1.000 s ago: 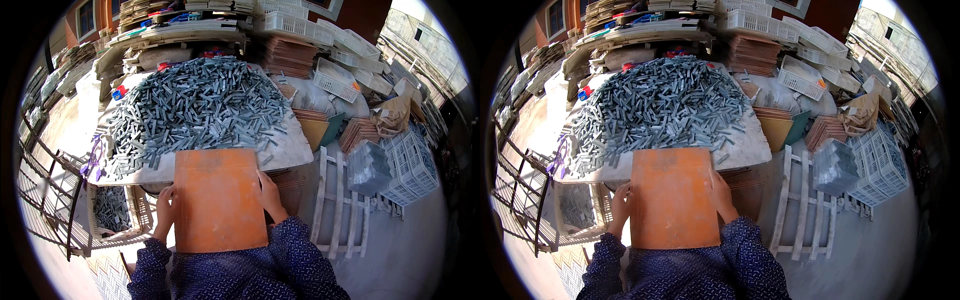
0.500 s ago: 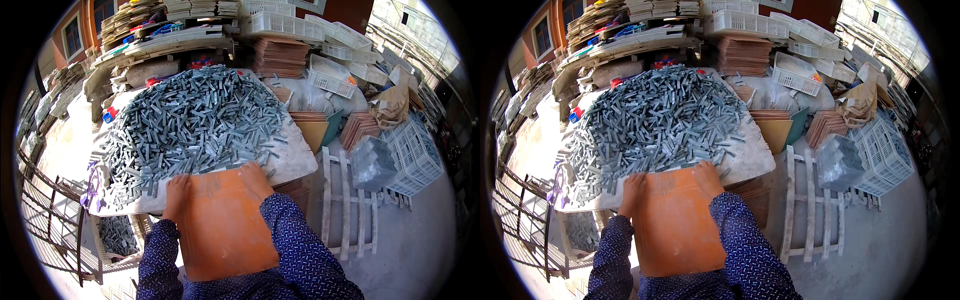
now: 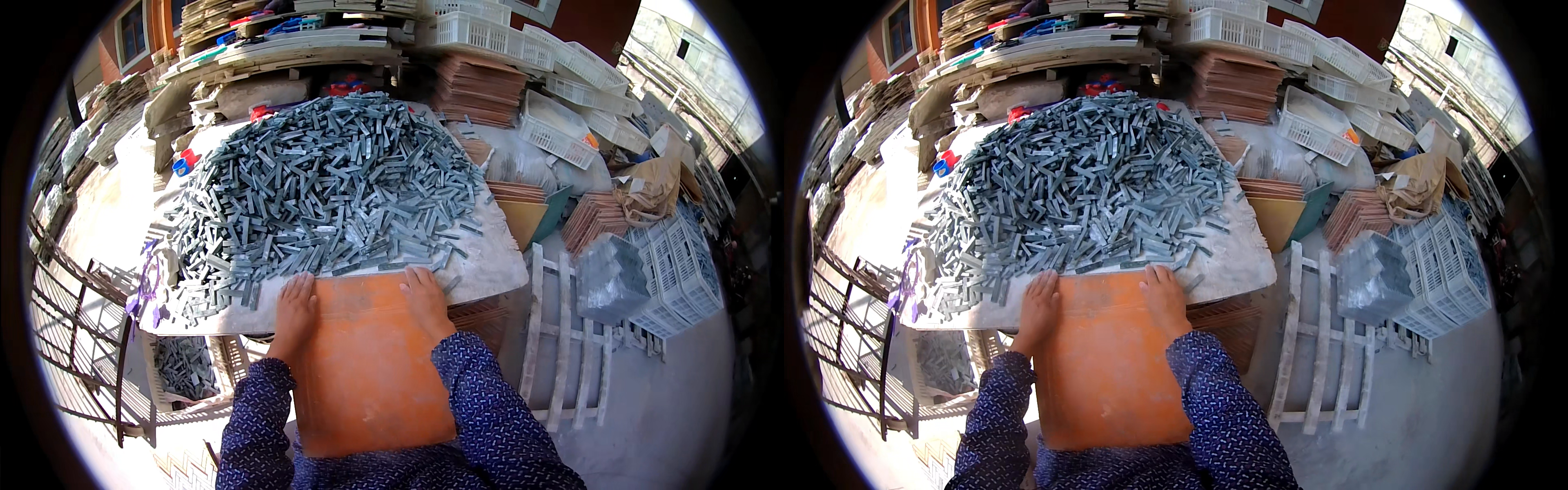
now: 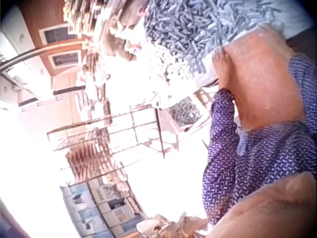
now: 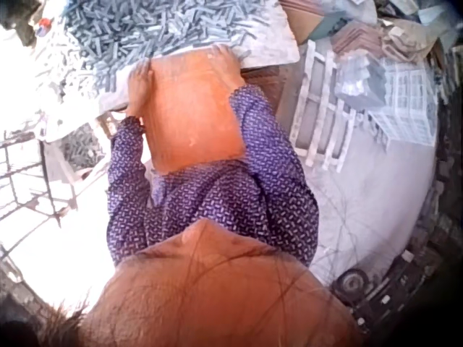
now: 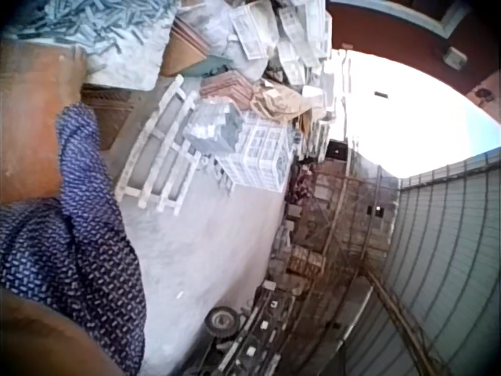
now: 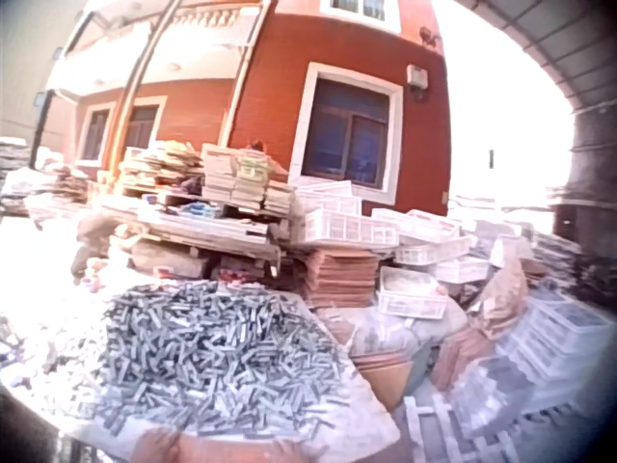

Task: The person arranges small rectangular tiles on a square board to form a herringbone pattern. They repeatedly pick tiles from a nearby pile, place them on the board, and adjust their positions to complete the pattern.

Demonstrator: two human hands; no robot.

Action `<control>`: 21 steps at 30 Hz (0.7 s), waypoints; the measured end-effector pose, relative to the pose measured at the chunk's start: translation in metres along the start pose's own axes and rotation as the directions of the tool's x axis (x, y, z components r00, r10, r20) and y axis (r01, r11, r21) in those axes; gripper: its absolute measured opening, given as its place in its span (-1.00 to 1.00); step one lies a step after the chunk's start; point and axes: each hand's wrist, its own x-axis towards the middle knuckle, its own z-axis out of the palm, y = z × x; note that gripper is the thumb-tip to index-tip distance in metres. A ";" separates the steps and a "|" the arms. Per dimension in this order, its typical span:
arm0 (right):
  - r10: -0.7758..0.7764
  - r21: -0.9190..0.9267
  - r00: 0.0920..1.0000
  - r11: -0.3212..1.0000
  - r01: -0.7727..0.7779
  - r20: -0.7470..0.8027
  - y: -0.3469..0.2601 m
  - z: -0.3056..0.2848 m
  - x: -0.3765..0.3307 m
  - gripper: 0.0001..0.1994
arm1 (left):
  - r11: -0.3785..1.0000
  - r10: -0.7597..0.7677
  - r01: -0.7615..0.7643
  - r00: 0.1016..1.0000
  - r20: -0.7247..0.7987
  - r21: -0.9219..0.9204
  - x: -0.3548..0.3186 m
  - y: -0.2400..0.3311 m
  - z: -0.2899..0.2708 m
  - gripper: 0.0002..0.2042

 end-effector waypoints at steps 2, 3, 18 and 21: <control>-0.016 -0.023 1.000 1.000 0.015 -0.026 0.009 -0.003 -0.011 -0.51 | 0.997 -0.040 0.041 0.999 0.004 -0.059 -0.004 0.007 0.001 -0.48; -0.008 -0.035 0.999 0.999 0.006 -0.045 0.010 -0.002 -0.022 -0.49 | 0.995 -0.062 0.062 0.998 0.004 -0.079 -0.008 0.008 -0.004 -0.46; 0.416 0.681 0.866 0.551 -0.483 0.277 -0.042 -0.060 -0.196 -0.38 | 0.223 -0.351 0.384 0.889 0.294 -0.896 -0.182 0.065 -0.055 -0.41; 0.439 0.674 0.872 0.580 -0.458 0.215 -0.044 -0.063 -0.188 -0.43 | 0.178 -0.345 0.395 0.883 0.319 -0.901 -0.176 0.072 -0.065 -0.42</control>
